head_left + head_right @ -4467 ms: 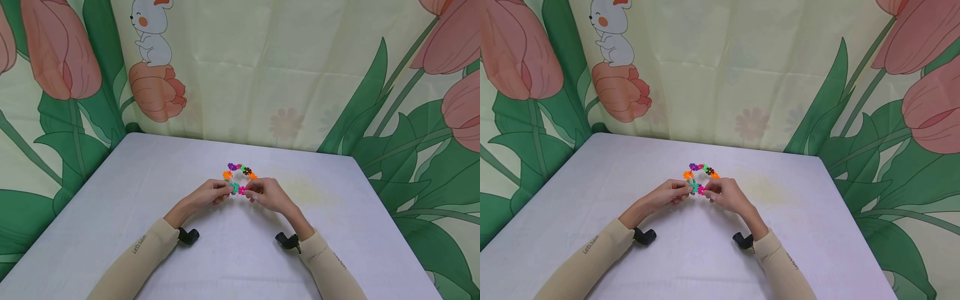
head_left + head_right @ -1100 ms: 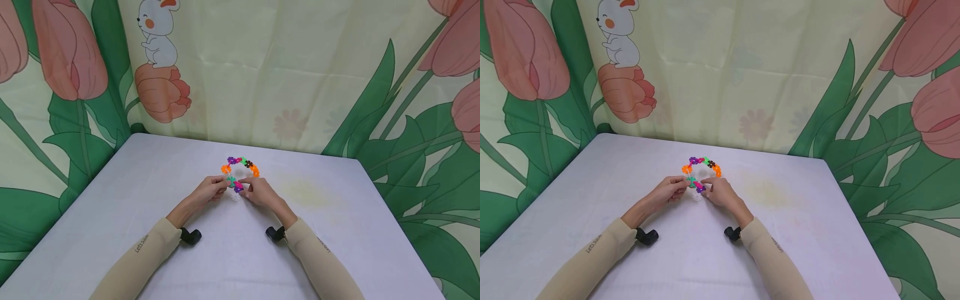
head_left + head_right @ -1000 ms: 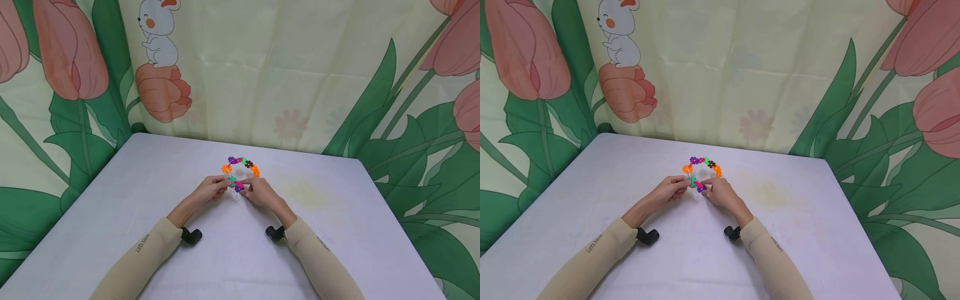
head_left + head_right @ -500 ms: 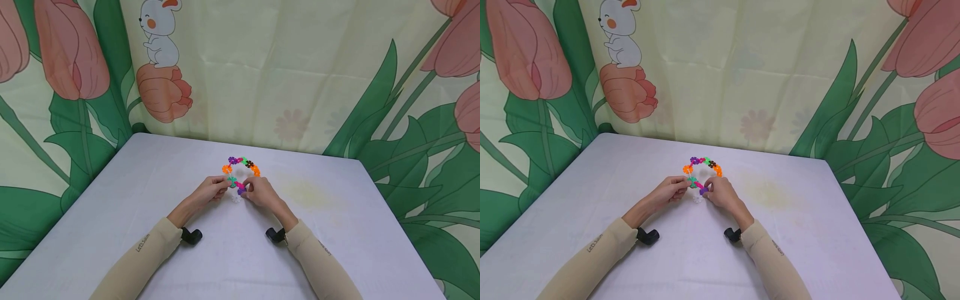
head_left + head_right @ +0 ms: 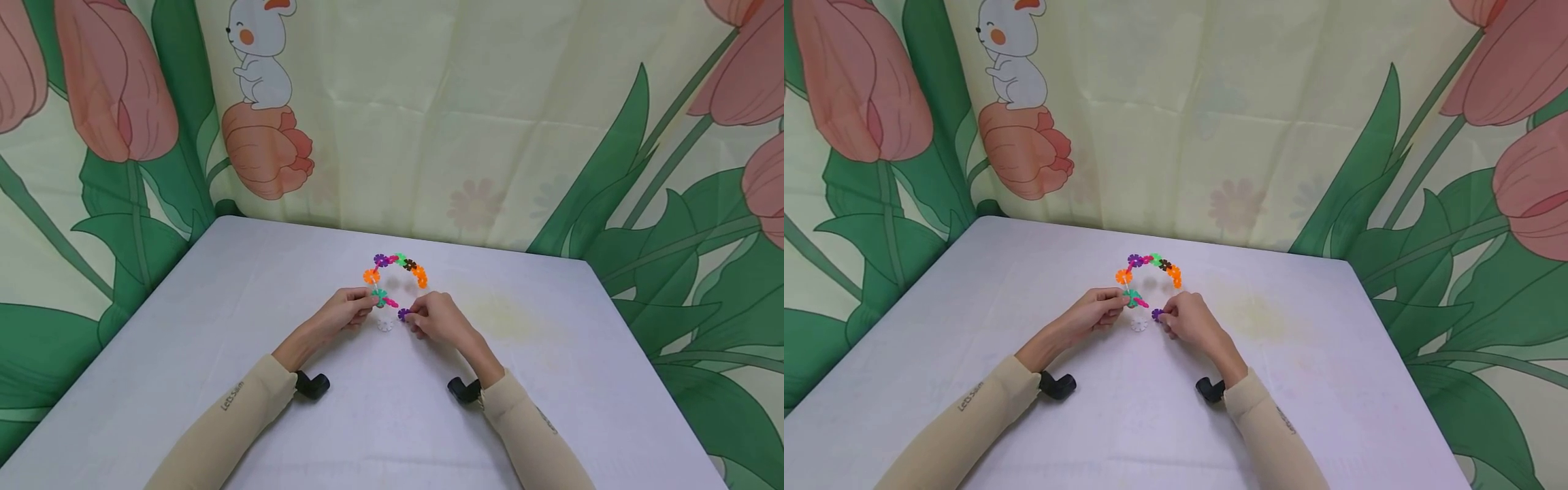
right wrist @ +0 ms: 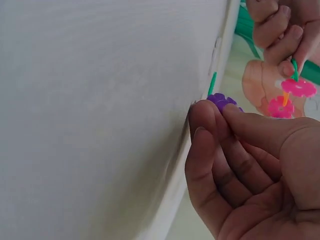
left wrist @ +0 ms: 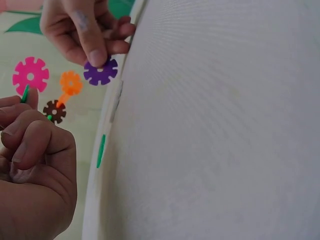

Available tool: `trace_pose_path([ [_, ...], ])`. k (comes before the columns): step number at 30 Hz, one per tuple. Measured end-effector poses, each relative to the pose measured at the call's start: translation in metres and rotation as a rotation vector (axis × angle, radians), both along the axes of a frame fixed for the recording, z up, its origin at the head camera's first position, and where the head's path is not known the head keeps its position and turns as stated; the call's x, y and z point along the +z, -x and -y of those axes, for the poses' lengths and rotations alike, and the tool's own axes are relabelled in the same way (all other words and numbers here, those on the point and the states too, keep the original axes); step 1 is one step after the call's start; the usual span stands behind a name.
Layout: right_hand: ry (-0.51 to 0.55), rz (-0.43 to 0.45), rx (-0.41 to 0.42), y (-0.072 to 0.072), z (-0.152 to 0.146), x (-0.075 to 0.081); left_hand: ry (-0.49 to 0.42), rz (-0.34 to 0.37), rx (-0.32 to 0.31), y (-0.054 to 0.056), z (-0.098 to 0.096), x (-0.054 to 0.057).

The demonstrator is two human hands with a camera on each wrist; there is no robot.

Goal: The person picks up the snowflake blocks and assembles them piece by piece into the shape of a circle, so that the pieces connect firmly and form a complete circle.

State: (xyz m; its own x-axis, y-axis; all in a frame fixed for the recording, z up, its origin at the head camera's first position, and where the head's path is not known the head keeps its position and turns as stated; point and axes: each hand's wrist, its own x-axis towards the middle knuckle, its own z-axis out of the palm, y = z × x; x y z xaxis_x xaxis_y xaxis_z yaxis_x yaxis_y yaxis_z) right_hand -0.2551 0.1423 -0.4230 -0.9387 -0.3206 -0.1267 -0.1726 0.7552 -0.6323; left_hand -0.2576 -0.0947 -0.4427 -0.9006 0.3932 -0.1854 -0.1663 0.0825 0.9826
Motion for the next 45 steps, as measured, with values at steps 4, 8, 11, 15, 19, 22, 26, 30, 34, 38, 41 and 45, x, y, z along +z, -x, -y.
trace_pose_path([
  [4, -0.007, -0.004, 0.009, -0.002, -0.004, -0.003, 0.002, 0.007, 0.004, 0.000, 0.000, 0.000],
  [8, -0.051, -0.018, 0.017, -0.003, -0.007, -0.005, -0.001, 0.013, -0.001, 0.000, 0.000, -0.001],
  [11, -0.075, -0.023, 0.028, -0.003, -0.009, -0.006, -0.003, 0.014, -0.008, 0.000, 0.000, 0.000],
  [15, -0.034, 0.015, 0.051, -0.002, -0.013, -0.005, -0.007, 0.009, -0.010, -0.001, 0.000, 0.000],
  [19, 0.075, 0.081, 0.076, -0.001, -0.020, -0.002, -0.012, 0.006, -0.010, -0.001, -0.001, 0.001],
  [22, 0.176, 0.150, 0.088, 0.000, -0.025, 0.003, -0.011, 0.007, -0.011, -0.001, -0.001, 0.001],
  [26, 0.282, 0.238, 0.089, 0.000, -0.028, 0.008, -0.006, 0.002, -0.011, -0.002, -0.001, 0.001],
  [30, 0.330, 0.252, 0.096, -0.001, -0.028, 0.011, 0.001, 0.006, -0.009, -0.002, -0.001, 0.002],
  [34, 0.351, 0.228, 0.120, -0.001, -0.026, 0.011, 0.008, 0.011, -0.007, -0.001, -0.001, 0.002],
  [38, 0.364, 0.217, 0.123, -0.001, -0.025, 0.010, 0.005, 0.005, -0.009, -0.001, -0.001, 0.002],
  [41, 0.370, 0.220, 0.114, -0.002, -0.024, 0.012, 0.004, 0.003, -0.011, -0.001, 0.000, 0.002],
  [45, 0.369, 0.234, 0.101, -0.004, -0.023, 0.014, 0.013, 0.007, -0.008, -0.001, -0.001, 0.001],
])
